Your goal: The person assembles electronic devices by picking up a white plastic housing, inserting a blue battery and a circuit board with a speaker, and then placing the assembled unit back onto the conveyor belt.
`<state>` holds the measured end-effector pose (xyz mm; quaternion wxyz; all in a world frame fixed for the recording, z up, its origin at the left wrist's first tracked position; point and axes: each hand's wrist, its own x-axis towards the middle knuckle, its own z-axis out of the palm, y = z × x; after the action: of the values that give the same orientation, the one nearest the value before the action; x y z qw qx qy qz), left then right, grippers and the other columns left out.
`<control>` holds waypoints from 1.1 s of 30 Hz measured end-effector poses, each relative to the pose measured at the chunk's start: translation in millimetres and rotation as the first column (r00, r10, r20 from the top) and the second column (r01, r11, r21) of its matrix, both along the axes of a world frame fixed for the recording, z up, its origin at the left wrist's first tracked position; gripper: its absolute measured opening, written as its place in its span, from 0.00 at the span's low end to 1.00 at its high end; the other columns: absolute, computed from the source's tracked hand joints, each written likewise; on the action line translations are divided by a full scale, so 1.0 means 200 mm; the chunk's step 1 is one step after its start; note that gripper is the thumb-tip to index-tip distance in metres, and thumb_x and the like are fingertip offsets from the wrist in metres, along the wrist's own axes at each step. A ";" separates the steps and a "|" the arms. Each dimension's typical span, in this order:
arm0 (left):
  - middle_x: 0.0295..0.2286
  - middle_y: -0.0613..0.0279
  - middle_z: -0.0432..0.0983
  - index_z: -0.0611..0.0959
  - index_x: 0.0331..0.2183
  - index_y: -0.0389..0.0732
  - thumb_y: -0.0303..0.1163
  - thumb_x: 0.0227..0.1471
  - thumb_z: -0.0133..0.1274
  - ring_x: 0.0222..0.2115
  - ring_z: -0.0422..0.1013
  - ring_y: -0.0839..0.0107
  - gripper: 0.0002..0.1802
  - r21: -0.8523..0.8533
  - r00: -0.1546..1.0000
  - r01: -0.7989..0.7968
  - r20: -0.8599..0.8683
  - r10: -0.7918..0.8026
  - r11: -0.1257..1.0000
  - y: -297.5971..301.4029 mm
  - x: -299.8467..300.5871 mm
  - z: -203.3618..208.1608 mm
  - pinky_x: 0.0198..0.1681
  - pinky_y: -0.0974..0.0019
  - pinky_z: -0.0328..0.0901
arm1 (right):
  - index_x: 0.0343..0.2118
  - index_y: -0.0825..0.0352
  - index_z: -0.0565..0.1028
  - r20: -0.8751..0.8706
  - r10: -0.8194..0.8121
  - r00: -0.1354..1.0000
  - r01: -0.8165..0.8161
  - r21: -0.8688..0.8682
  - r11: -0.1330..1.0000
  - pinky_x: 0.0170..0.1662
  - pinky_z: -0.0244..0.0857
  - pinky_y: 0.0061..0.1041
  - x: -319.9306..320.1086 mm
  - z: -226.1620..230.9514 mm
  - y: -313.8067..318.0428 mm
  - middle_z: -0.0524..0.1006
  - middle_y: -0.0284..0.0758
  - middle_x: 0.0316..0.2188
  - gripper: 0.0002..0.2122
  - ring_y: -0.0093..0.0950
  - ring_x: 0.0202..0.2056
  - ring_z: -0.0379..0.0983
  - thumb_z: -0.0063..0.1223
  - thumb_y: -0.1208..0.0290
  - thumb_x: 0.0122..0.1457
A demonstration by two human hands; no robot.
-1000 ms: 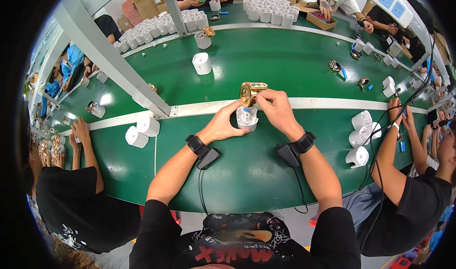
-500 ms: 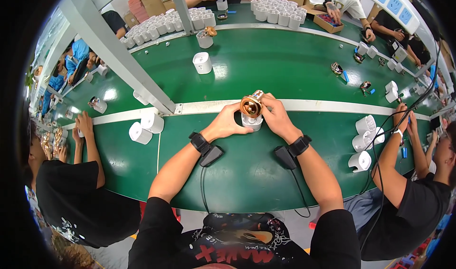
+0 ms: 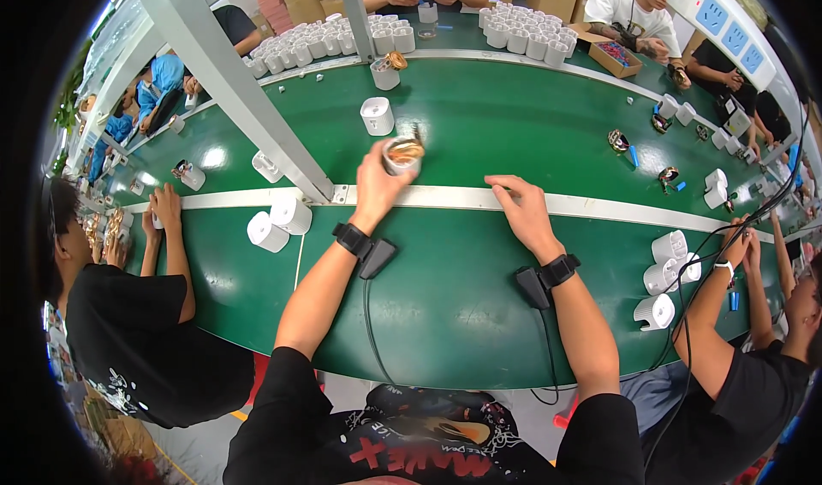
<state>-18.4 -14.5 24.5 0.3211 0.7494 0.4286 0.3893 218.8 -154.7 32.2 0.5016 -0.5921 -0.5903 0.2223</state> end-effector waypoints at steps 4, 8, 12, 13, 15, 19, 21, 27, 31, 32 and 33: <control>0.48 0.46 0.71 0.67 0.55 0.32 0.37 0.34 0.71 0.50 0.67 0.53 0.48 0.033 0.983 -0.173 0.075 0.170 0.984 0.03 -0.04 -0.01 0.56 0.55 0.60 | 0.38 0.72 0.80 0.015 -0.034 0.999 0.035 -0.110 0.993 0.46 0.68 0.25 0.04 -0.06 0.01 0.82 0.36 0.36 0.10 0.26 0.39 0.76 0.50 0.72 0.62; 0.53 0.46 0.64 0.63 0.57 0.32 0.42 0.36 0.70 0.56 0.57 0.48 0.52 0.185 0.948 -0.315 0.110 0.299 0.931 -0.03 0.02 0.08 0.61 0.50 0.51 | 0.37 0.72 0.80 0.027 -0.036 0.999 0.038 -0.078 0.996 0.43 0.68 0.25 0.05 -0.10 0.01 0.82 0.36 0.34 0.10 0.25 0.36 0.77 0.51 0.71 0.62; 0.57 0.45 0.58 0.64 0.58 0.34 0.48 0.39 0.68 0.59 0.52 0.46 0.50 0.244 0.900 -0.401 0.285 0.330 0.883 0.12 0.02 0.24 0.63 0.49 0.46 | 0.35 0.72 0.80 0.016 -0.028 0.999 0.028 -0.038 0.999 0.40 0.68 0.24 0.05 -0.08 0.00 0.82 0.37 0.32 0.09 0.24 0.33 0.76 0.52 0.71 0.61; 0.57 0.44 0.58 0.66 0.57 0.36 0.50 0.40 0.67 0.59 0.51 0.46 0.49 0.280 0.911 -0.381 0.274 0.307 0.881 0.21 0.03 0.28 0.63 0.50 0.47 | 0.35 0.72 0.80 0.008 -0.042 0.999 0.042 -0.032 0.999 0.40 0.68 0.24 0.05 -0.08 0.00 0.82 0.37 0.32 0.09 0.24 0.33 0.76 0.52 0.71 0.61; 0.56 0.46 0.61 0.68 0.56 0.41 0.51 0.40 0.66 0.58 0.54 0.47 0.45 0.257 0.903 -0.411 -0.017 0.429 0.875 0.40 0.09 0.30 0.61 0.49 0.50 | 0.35 0.72 0.80 0.010 -0.036 0.999 0.037 -0.035 0.999 0.39 0.68 0.24 0.06 -0.08 0.00 0.82 0.37 0.31 0.09 0.24 0.32 0.76 0.52 0.71 0.61; 0.51 0.52 0.72 0.76 0.51 0.52 0.46 0.41 0.63 0.54 0.67 0.51 0.33 -0.112 0.773 -0.331 -0.602 0.201 0.937 0.88 -0.08 0.21 0.55 0.48 0.62 | 0.35 0.72 0.79 -0.019 0.010 1.000 -0.011 -0.047 0.999 0.38 0.70 0.26 0.02 -0.05 0.01 0.81 0.39 0.32 0.08 0.28 0.32 0.77 0.52 0.73 0.60; 0.48 0.57 0.76 0.76 0.49 0.50 0.41 0.41 0.62 0.49 0.72 0.52 0.30 0.028 0.679 -0.335 -0.685 0.262 0.942 0.83 0.00 0.18 0.52 0.50 0.67 | 0.35 0.72 0.79 -0.029 -0.040 0.999 0.037 -0.078 0.996 0.37 0.71 0.27 0.09 -0.09 0.01 0.81 0.40 0.32 0.08 0.30 0.33 0.78 0.52 0.73 0.60; 0.37 0.47 0.71 0.69 0.44 0.38 0.25 0.36 0.61 0.39 0.71 0.51 0.30 0.529 0.959 -0.151 -0.126 0.253 0.835 0.43 -0.01 0.51 0.46 0.54 0.67 | 0.33 0.69 0.80 -0.015 -0.461 0.887 0.446 0.280 0.850 0.33 0.69 0.25 0.30 -0.13 0.08 0.80 0.37 0.31 0.05 0.27 0.29 0.76 0.54 0.75 0.57; 0.40 0.53 0.63 0.64 0.48 0.37 0.21 0.32 0.58 0.43 0.66 0.59 0.36 0.282 0.984 0.109 0.106 -0.144 0.953 -0.20 0.15 0.61 0.50 0.60 0.63 | 0.37 0.67 0.78 0.036 -0.791 0.611 0.741 0.325 0.587 0.43 0.68 0.34 0.78 -0.17 0.09 0.77 0.41 0.37 0.08 0.36 0.38 0.74 0.55 0.75 0.54; 0.40 0.53 0.63 0.65 0.49 0.36 0.21 0.32 0.58 0.43 0.66 0.58 0.37 0.286 0.977 0.185 0.047 -0.206 0.940 -0.33 0.18 0.55 0.51 0.60 0.63 | 0.41 0.66 0.77 0.107 -0.856 0.505 0.781 0.365 0.507 0.45 0.67 0.36 0.90 -0.18 0.09 0.77 0.42 0.38 0.11 0.37 0.40 0.73 0.55 0.74 0.54; 0.41 0.53 0.62 0.65 0.50 0.36 0.21 0.31 0.59 0.43 0.65 0.57 0.39 0.286 0.963 0.260 -0.013 -0.268 0.922 -0.45 0.20 0.50 0.52 0.59 0.62 | 0.44 0.65 0.76 0.171 -0.906 0.386 0.809 0.409 0.422 0.47 0.66 0.38 1.00 -0.20 0.08 0.76 0.43 0.39 0.14 0.38 0.43 0.71 0.55 0.74 0.53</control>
<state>22.6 -103.8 124.3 0.2651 0.8334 0.2589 0.4100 419.8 -139.4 -8.6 0.4953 -0.7709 -0.2993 -0.2663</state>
